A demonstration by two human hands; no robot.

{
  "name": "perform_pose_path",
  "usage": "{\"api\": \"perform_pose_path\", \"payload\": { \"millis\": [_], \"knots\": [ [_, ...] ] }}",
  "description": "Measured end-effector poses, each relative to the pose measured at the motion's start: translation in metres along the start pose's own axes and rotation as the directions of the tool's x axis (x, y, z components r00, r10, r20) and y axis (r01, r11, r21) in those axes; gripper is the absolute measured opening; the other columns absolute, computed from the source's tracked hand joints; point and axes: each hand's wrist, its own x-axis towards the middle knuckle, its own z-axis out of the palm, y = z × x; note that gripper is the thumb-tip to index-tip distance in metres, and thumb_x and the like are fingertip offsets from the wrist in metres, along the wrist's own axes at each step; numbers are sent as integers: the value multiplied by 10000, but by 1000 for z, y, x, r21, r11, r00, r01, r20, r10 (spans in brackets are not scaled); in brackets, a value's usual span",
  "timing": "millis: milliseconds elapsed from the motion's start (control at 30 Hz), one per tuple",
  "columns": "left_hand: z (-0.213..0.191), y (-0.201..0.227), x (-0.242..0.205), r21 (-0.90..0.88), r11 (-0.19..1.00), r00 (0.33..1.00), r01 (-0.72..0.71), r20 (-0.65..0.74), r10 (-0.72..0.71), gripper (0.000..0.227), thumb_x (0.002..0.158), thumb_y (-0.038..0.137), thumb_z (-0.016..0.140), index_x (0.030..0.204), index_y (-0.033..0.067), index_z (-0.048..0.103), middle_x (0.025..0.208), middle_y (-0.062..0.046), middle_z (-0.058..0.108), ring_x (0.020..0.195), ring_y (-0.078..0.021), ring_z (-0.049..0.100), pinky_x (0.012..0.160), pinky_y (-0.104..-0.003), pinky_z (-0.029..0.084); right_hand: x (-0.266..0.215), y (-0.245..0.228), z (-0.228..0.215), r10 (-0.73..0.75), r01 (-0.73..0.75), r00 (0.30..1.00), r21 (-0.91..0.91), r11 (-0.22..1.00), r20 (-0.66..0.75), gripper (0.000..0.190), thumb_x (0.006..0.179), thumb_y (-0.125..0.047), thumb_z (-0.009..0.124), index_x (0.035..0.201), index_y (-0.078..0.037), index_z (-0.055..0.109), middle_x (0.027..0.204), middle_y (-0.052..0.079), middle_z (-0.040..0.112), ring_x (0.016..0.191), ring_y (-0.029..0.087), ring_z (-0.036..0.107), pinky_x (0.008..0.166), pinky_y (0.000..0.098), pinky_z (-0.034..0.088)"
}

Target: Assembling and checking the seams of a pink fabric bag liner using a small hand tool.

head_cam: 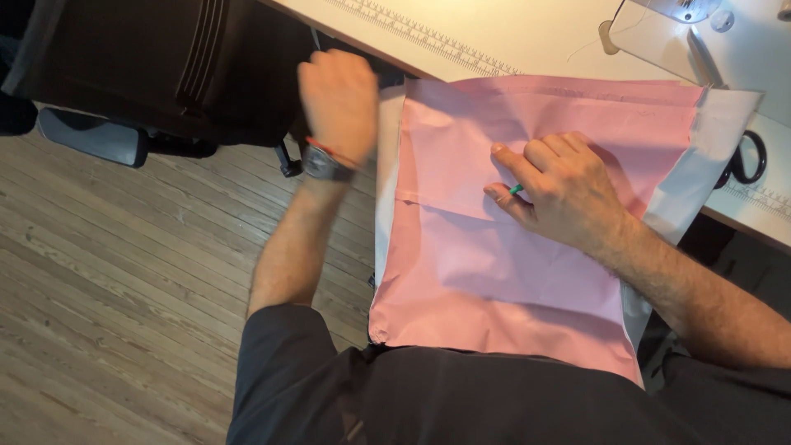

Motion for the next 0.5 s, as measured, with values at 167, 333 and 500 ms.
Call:
{"api": "perform_pose_path", "payload": {
  "millis": [167, 333, 500],
  "knots": [
    [22, -69, -14, 381, 899, 976, 214, -55, -209, 215, 885, 288, 782, 1000, 130, 690, 919, -36, 613, 894, -223, 573, 789, -365, 434, 0, 1, 4, -3, 4, 1000, 9, 1000, -15, 441, 911, -366, 778, 1181, -23, 713, 813, 84, 571, 777, 253, 586, 750, 411, 489],
    [-3, -35, -7, -736, 654, 984, 175, 146, -99, 562, 923, 455, 848, 1219, 5, 687, 1134, -128, 720, 1081, -277, 684, 916, -389, 541, 1, 1, 4, -2, 3, 1000, 19, 1000, -26, 429, 905, -357, 788, 1181, -37, 715, 823, 79, 583, 776, 258, 592, 756, 416, 487],
    [24, -13, 0, -903, 345, 938, 255, 318, 139, 638, 845, 392, 888, 1233, -39, 621, 1142, -116, 722, 1068, -211, 719, 930, -342, 573, -1, 1, 5, 3, -2, 999, 19, 1000, -40, 419, 905, -350, 793, 1189, -51, 716, 836, 75, 585, 787, 260, 594, 769, 417, 488]
  ]
}}
